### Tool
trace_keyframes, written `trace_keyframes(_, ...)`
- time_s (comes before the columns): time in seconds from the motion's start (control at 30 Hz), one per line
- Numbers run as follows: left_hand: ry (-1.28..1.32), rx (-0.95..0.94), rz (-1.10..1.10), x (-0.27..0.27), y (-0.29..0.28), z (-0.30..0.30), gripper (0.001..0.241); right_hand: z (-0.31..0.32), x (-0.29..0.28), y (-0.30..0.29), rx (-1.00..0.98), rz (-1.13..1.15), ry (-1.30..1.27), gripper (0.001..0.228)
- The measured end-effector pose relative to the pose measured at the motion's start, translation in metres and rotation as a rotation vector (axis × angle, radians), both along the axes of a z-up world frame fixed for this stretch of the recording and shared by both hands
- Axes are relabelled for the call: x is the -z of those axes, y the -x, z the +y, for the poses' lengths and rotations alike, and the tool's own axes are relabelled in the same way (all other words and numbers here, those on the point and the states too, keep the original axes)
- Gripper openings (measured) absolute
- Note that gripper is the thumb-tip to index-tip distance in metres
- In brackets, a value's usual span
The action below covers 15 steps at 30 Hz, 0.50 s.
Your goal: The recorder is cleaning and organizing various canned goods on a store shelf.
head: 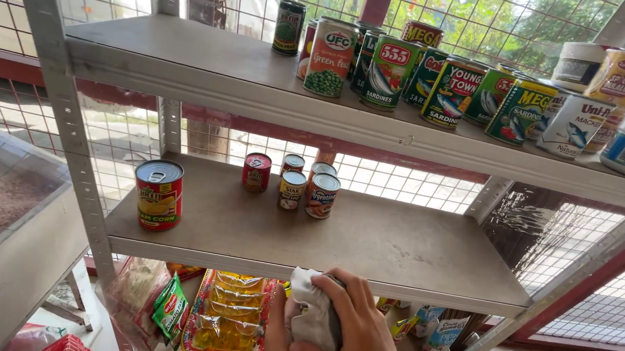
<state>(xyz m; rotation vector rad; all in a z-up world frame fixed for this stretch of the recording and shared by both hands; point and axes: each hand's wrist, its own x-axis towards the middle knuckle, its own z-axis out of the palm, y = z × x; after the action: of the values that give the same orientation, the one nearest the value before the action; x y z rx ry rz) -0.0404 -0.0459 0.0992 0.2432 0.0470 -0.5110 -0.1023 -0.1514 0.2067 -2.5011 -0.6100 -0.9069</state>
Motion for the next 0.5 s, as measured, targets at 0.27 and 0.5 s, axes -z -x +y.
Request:
trace_keyframes(0.27, -0.069, -0.039, -0.042, 0.024, -0.010, -0.008, 0.084, 0.010, -0.012, 0.003, 0.161, 0.327, -0.139, 0.060)
trace_keyframes(0.5, -0.105, -0.005, -0.034, 0.048, -0.023, -0.013, 0.079, 0.004, 0.011, -0.004, 0.099, 0.012, -0.136, 0.050)
